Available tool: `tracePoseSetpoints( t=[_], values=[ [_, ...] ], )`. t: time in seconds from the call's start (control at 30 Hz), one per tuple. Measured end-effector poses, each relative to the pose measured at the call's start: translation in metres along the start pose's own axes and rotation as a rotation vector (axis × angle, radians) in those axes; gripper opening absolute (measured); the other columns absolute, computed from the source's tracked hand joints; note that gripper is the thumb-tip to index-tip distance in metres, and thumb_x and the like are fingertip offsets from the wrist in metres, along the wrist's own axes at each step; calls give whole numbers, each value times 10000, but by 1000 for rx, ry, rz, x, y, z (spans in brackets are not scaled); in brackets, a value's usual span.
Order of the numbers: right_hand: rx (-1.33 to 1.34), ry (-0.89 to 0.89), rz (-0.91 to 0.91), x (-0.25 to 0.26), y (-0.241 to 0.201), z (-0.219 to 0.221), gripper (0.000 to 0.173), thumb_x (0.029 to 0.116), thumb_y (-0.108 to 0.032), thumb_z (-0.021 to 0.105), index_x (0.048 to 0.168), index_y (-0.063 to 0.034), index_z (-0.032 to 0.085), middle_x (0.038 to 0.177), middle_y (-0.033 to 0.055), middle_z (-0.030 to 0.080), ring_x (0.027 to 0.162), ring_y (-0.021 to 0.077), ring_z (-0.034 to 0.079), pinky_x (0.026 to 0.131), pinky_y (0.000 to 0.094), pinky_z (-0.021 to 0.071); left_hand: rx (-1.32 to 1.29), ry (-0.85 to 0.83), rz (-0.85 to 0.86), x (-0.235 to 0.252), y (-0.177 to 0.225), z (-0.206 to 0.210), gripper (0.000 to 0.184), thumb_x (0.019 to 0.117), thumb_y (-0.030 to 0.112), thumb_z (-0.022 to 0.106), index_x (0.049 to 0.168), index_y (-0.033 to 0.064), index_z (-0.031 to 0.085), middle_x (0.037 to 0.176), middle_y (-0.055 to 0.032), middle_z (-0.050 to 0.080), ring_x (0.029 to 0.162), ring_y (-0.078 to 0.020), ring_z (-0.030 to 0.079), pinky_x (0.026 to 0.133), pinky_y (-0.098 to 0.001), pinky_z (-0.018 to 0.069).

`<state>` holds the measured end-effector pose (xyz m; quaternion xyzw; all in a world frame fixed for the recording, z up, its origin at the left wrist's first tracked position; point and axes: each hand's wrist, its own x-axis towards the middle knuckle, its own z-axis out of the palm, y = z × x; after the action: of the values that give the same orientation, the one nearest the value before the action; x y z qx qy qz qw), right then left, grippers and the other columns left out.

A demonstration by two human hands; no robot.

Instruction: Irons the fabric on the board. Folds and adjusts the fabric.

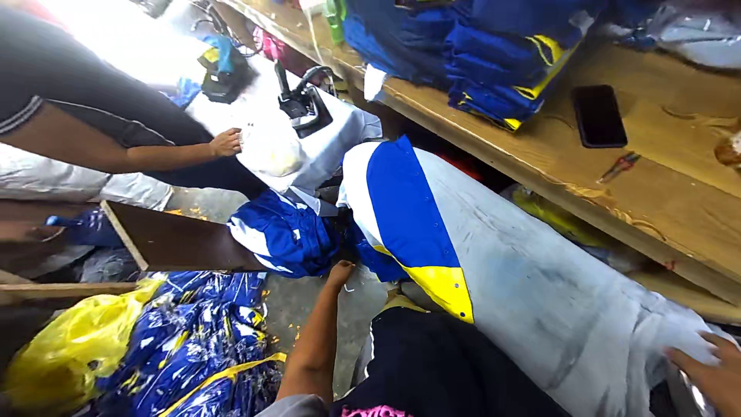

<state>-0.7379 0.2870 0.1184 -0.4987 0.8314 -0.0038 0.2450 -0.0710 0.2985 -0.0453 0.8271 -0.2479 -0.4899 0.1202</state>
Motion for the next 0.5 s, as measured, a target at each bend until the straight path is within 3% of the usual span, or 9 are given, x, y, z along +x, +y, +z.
tracePoseSetpoints(
  t=[0.07,0.2,0.33,0.5],
  values=[
    [75,-85,-197,10,-65,30,620,938,-163,748,1430,121,499,1392,455,477,1331,645,413,1068,794,288,-39,-16,31,11,-1,-10,406,1082,189,514,1397,-67,516,1392,-298,556,1282,-390,563,1078,-520,444],
    [-23,-365,-401,12,-229,80,520,997,-220,703,1407,64,559,1425,337,534,1376,504,462,1145,643,338,-41,-64,36,29,-23,-27,393,1085,186,512,1383,-70,527,1383,-302,562,1287,-399,559,1090,-532,429],
    [-14,-481,-633,28,-374,107,494,1037,-234,637,1403,85,548,1448,321,524,1385,455,474,1175,551,348,-88,-92,-10,35,-73,-46,414,1090,173,500,1399,-102,498,1384,-329,546,1260,-432,562,1073,-546,436],
    [156,-265,-619,109,-499,170,592,1057,-368,589,1409,104,533,1451,348,511,1396,495,455,1169,622,341,-131,-82,-223,31,-165,-66,437,1095,191,496,1425,-95,483,1416,-340,529,1277,-467,554,1065,-585,436]
  ],
)
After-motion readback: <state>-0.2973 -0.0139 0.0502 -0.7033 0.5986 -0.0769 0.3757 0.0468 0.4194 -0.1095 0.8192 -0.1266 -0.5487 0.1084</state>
